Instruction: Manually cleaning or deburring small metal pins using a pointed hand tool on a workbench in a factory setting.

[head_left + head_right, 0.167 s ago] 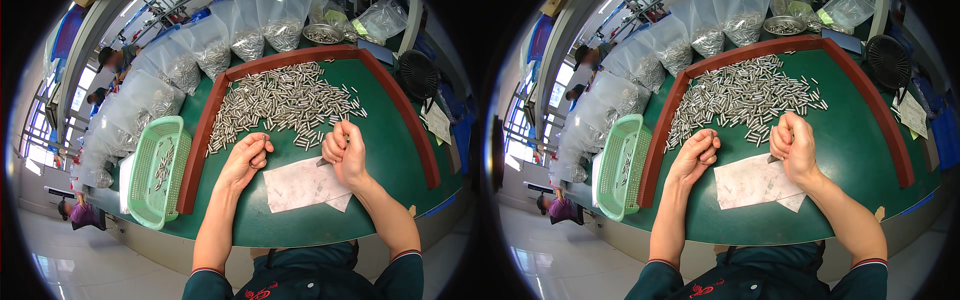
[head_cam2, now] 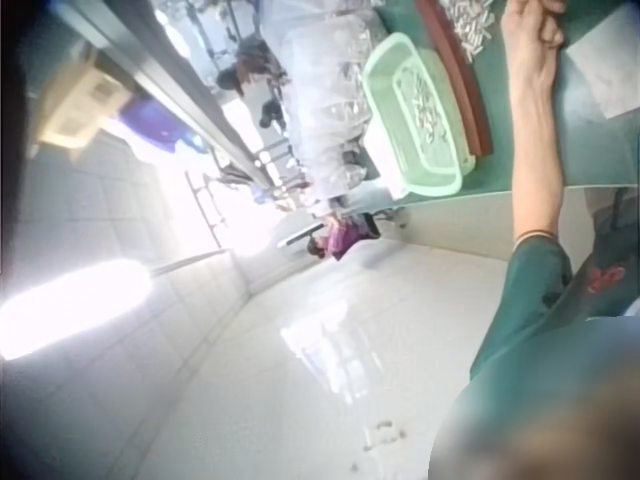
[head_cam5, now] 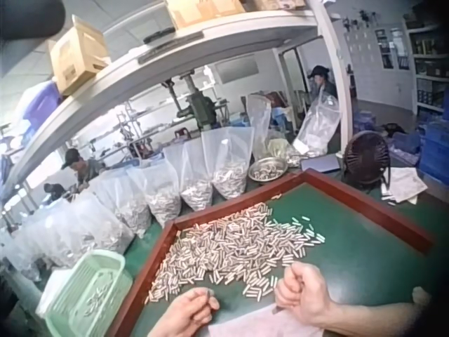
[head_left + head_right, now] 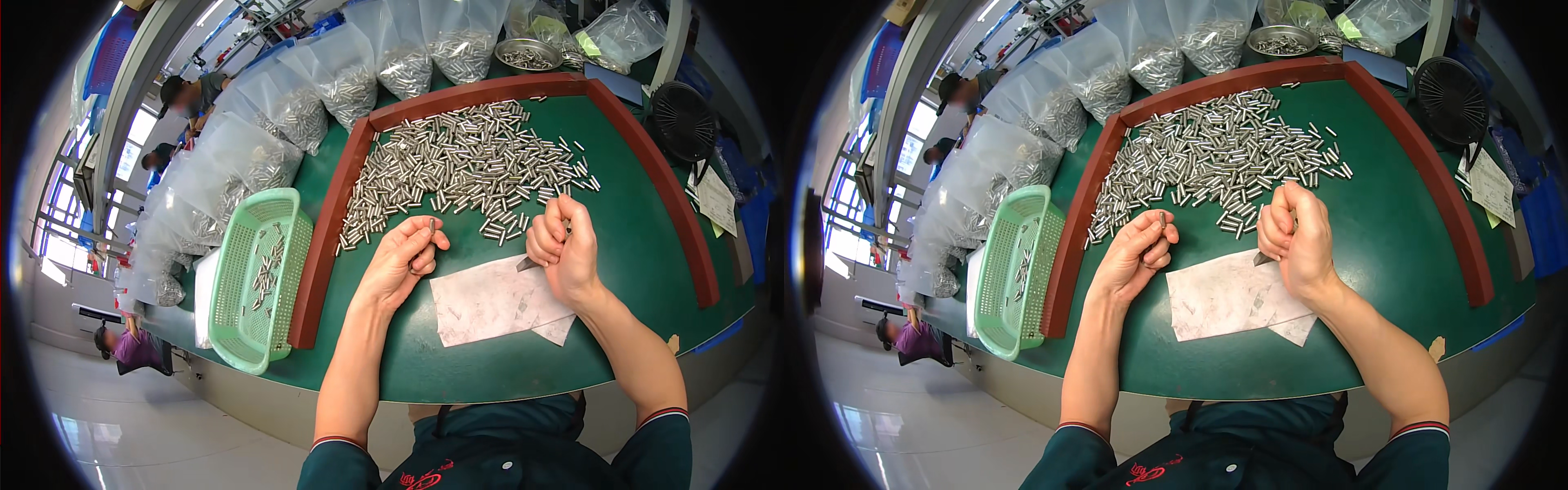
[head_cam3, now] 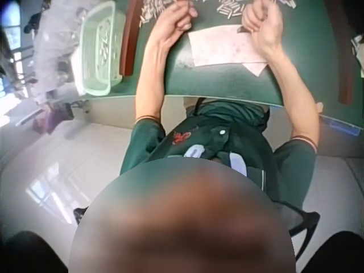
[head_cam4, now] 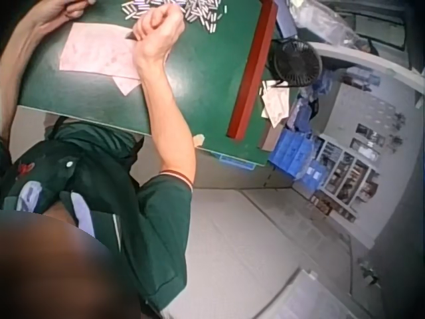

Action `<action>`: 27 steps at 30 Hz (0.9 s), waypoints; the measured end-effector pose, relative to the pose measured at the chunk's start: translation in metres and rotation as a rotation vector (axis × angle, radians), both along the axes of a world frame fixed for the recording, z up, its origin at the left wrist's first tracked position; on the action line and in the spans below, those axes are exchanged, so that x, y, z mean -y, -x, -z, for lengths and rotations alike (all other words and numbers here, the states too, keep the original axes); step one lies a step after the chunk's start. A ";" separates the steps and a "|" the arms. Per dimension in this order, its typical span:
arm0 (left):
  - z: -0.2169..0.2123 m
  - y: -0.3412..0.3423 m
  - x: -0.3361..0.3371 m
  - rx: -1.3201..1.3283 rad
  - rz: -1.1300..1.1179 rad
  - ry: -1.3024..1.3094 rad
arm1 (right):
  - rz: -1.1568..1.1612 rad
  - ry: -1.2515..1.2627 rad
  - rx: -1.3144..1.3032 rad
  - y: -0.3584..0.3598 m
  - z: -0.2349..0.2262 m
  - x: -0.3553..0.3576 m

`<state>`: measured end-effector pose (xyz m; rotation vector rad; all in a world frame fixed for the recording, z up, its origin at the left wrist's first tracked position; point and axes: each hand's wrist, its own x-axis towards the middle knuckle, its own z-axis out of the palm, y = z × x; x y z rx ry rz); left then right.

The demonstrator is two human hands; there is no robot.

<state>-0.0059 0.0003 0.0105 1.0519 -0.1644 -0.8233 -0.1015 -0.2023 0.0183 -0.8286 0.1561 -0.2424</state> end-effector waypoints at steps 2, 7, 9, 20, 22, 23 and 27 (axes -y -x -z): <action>-0.005 0.004 0.003 0.092 0.044 -0.078 | -0.001 -0.006 0.000 0.000 0.000 0.000; -0.022 0.038 0.022 0.569 0.192 -0.557 | -0.022 -0.008 0.031 -0.001 0.001 0.001; -0.016 0.050 0.028 0.811 0.264 -0.672 | -0.030 -0.021 0.044 0.000 0.002 0.002; -0.007 0.064 0.039 0.994 0.171 -0.798 | -0.138 -0.037 0.062 0.012 -0.001 -0.013; -0.007 0.065 0.039 0.982 0.166 -0.807 | -0.142 -0.044 0.056 0.012 0.000 -0.014; -0.008 0.065 0.039 0.982 0.161 -0.812 | -0.139 -0.044 0.060 0.011 0.001 -0.014; -0.009 0.065 0.039 0.984 0.148 -0.829 | -0.127 -0.050 0.060 0.011 0.003 -0.015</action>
